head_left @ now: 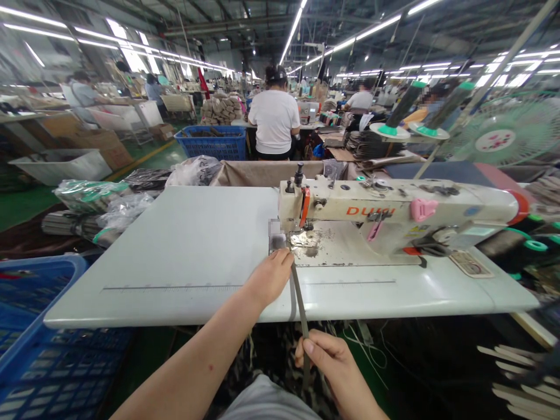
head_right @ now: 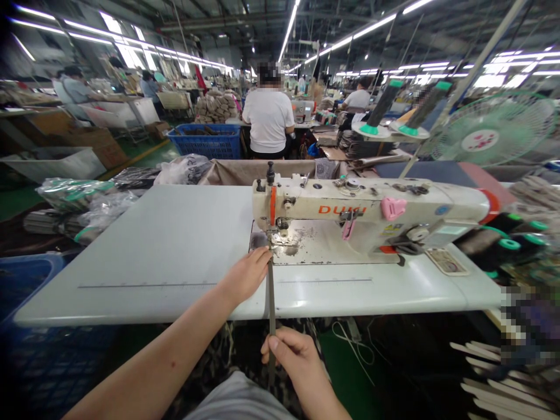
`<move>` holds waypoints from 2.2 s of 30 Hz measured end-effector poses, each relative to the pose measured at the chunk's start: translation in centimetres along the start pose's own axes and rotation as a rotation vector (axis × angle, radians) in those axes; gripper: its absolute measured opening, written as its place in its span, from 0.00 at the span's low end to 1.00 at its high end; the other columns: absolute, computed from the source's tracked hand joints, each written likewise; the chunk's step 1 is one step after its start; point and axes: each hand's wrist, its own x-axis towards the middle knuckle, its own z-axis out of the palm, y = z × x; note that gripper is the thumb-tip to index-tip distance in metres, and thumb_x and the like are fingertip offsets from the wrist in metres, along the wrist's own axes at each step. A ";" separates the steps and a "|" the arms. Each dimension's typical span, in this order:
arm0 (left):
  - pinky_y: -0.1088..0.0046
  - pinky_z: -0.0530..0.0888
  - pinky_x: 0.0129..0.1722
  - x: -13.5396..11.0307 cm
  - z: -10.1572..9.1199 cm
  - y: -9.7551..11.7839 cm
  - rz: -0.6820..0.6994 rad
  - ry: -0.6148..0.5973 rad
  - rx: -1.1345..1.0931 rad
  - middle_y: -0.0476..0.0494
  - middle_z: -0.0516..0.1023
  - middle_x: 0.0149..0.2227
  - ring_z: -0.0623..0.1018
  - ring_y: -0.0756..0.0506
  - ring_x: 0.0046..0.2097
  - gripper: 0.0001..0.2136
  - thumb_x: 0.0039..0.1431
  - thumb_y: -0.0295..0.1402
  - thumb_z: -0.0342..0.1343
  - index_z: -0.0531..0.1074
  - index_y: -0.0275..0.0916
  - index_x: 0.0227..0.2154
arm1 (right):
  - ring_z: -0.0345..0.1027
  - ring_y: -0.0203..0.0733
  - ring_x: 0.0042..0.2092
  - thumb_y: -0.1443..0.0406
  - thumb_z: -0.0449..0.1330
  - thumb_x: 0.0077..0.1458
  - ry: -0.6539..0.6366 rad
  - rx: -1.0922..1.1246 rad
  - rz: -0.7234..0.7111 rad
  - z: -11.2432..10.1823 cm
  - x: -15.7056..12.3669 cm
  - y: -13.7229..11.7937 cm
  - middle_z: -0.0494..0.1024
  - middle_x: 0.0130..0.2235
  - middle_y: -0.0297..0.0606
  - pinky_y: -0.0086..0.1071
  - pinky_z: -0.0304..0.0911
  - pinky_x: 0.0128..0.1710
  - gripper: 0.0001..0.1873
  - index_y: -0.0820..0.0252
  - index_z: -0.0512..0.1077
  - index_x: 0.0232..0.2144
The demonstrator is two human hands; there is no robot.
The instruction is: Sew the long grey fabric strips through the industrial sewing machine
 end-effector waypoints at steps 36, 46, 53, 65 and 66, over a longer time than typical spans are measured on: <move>0.59 0.74 0.63 0.1 -0.4 0.4 -0.021 0.006 0.003 0.36 0.75 0.56 0.77 0.40 0.57 0.10 0.70 0.25 0.49 0.71 0.37 0.49 | 0.70 0.41 0.32 0.45 0.71 0.55 0.035 0.110 0.065 0.0 0.9 1.2 0.83 0.28 0.38 0.33 0.60 0.35 0.22 0.59 0.83 0.31; 0.58 0.74 0.63 0.1 -0.3 0.2 0.004 -0.007 0.024 0.35 0.74 0.56 0.76 0.39 0.58 0.08 0.70 0.26 0.50 0.70 0.36 0.49 | 0.69 0.41 0.32 0.47 0.68 0.60 0.014 0.072 0.031 0.0 0.1 0.8 0.82 0.28 0.37 0.34 0.60 0.35 0.22 0.59 0.83 0.29; 0.57 0.74 0.64 -0.1 0.0 0.1 0.021 0.017 0.017 0.35 0.74 0.56 0.76 0.39 0.58 0.10 0.71 0.26 0.48 0.69 0.36 0.50 | 0.67 0.41 0.31 0.48 0.66 0.61 0.001 0.039 0.004 0.0 0.1 0.5 0.80 0.27 0.37 0.34 0.59 0.35 0.23 0.59 0.82 0.26; 0.57 0.73 0.65 0.1 -0.1 0.3 -0.024 0.029 -0.026 0.33 0.73 0.59 0.76 0.39 0.60 0.14 0.67 0.24 0.51 0.69 0.37 0.54 | 0.70 0.43 0.33 0.49 0.66 0.61 -0.019 0.047 0.002 0.0 0.1 0.4 0.79 0.27 0.37 0.35 0.61 0.37 0.22 0.59 0.82 0.26; 0.57 0.72 0.65 0.1 -0.1 0.3 -0.025 0.030 -0.023 0.33 0.73 0.59 0.76 0.39 0.60 0.14 0.68 0.25 0.51 0.69 0.36 0.54 | 0.70 0.43 0.33 0.49 0.66 0.61 -0.018 0.043 -0.001 0.0 0.1 0.4 0.79 0.27 0.37 0.35 0.61 0.37 0.22 0.59 0.82 0.26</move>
